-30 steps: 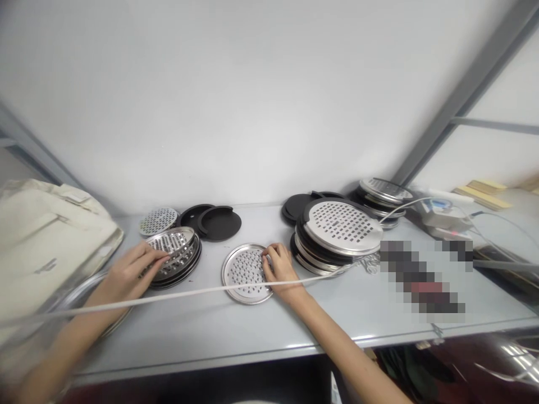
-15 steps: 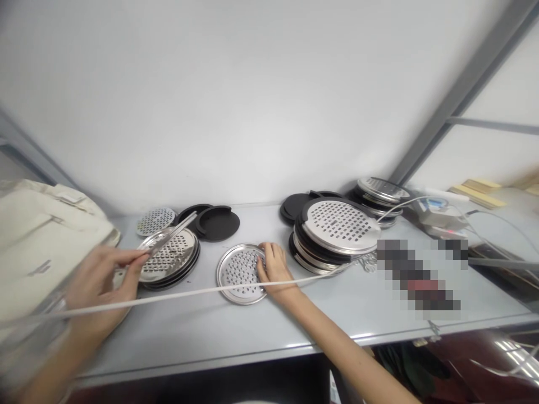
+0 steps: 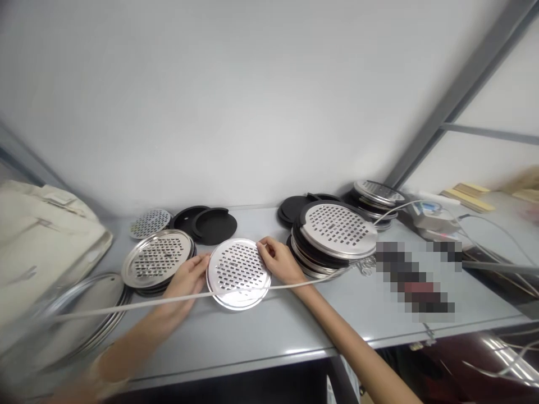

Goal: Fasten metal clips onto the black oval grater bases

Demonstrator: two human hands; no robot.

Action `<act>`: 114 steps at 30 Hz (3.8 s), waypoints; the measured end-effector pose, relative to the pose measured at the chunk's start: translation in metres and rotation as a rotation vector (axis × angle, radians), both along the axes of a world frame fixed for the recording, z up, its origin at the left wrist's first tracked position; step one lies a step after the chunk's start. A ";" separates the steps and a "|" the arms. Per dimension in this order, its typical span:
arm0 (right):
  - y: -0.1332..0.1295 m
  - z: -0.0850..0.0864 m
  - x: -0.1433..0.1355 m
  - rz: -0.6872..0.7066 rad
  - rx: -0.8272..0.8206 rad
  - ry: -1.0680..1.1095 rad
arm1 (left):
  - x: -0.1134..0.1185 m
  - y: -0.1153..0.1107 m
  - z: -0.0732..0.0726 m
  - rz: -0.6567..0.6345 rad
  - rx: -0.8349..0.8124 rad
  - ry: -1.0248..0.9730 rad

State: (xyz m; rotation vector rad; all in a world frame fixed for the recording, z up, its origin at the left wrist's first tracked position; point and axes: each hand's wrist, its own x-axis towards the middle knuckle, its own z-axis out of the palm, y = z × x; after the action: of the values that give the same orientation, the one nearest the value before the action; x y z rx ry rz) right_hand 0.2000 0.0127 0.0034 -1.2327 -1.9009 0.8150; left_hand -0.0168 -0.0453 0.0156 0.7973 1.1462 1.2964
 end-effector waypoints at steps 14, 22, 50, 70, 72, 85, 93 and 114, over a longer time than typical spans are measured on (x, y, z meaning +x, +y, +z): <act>0.004 -0.005 -0.012 -0.074 0.131 -0.371 | -0.005 -0.019 -0.034 -0.007 0.230 0.679; -0.001 -0.004 -0.017 -0.112 0.259 -0.700 | -0.008 -0.020 -0.042 -0.022 0.183 0.678; 0.003 -0.007 -0.010 -0.173 0.218 -0.388 | -0.005 -0.018 -0.044 -0.120 0.154 0.698; -0.001 -0.012 -0.011 -0.281 0.145 -0.540 | -0.001 -0.027 -0.034 -0.047 0.302 1.020; -0.001 -0.012 -0.011 -0.290 0.132 -0.540 | -0.002 -0.028 -0.032 -0.124 0.239 0.993; -0.002 -0.007 -0.019 -0.392 0.165 -0.559 | -0.004 -0.025 -0.031 -0.165 0.149 0.816; -0.001 0.003 -0.021 -0.416 0.217 -0.602 | -0.007 -0.022 -0.046 -0.143 0.124 0.713; 0.011 -0.002 -0.031 -0.443 0.177 -0.783 | -0.008 -0.021 -0.045 -0.106 0.171 0.621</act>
State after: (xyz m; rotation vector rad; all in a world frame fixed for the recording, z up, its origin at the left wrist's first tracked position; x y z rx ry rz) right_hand 0.1691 0.0233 0.0012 -1.9379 -2.0703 -0.1060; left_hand -0.0244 -0.0664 -0.0296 1.4331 1.4591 1.0941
